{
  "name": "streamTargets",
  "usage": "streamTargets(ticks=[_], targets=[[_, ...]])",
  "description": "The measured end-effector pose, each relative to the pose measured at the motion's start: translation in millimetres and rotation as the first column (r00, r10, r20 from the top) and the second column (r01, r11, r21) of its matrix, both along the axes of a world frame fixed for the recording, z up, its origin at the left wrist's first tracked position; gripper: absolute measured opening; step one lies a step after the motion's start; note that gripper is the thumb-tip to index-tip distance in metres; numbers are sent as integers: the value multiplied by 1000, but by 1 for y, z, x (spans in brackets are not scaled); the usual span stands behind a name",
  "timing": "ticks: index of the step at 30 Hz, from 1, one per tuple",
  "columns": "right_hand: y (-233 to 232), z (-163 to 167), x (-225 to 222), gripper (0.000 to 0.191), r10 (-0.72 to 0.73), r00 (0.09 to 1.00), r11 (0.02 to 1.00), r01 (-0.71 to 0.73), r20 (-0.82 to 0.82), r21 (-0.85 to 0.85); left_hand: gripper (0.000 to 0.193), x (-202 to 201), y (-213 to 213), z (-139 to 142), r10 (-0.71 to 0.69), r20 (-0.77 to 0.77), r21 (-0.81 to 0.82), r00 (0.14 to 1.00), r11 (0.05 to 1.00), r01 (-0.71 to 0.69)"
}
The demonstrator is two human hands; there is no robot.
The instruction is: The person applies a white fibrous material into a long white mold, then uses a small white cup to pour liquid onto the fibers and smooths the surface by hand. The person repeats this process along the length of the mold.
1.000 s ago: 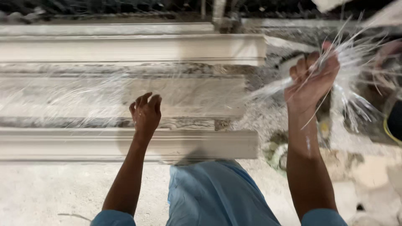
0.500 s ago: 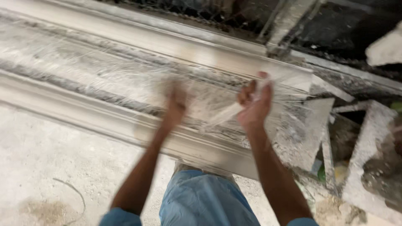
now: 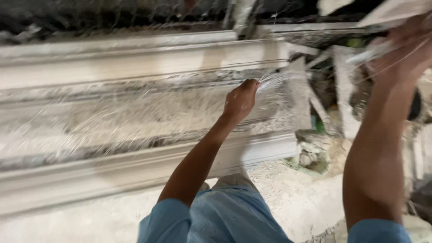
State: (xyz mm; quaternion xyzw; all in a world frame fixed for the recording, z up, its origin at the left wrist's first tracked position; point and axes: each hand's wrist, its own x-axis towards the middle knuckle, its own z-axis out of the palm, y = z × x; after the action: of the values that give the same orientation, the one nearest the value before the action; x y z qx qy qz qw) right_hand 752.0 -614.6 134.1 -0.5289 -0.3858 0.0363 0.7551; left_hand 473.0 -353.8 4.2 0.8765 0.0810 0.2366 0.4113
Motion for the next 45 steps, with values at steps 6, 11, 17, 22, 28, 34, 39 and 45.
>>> streamTargets(ticks=[6,11,17,22,28,34,39,45], targets=[[-76,-53,-34,33,-279,943,927,314,-182,205,22,59,-20,-26,67,-47,60,997,996,-64],[-94,-77,-56,23,-383,846,897,436,-370,67,32,67,-23,-50,249,-426,325,870,939,-110],[-52,-113,-62,32,-355,666,902,429,-656,-53,49,85,-30,-59,409,-369,641,835,762,-90],[29,-145,-118,40,-232,692,953,301,-684,-18,50,63,-78,-37,-64,-201,-108,977,993,43],[38,-148,-81,28,186,641,924,144,-744,355,21,7,-76,-29,15,-338,-181,941,980,-81],[-61,-134,22,27,-256,720,859,476,-645,189,8,-5,-62,-89,239,133,710,962,654,-261],[-84,-157,20,27,-336,704,829,536,-626,158,10,-6,-56,-116,228,-260,643,938,766,-8],[-79,-160,10,20,-186,734,879,421,-653,223,29,-12,-52,-115,194,-70,641,979,761,-105]])
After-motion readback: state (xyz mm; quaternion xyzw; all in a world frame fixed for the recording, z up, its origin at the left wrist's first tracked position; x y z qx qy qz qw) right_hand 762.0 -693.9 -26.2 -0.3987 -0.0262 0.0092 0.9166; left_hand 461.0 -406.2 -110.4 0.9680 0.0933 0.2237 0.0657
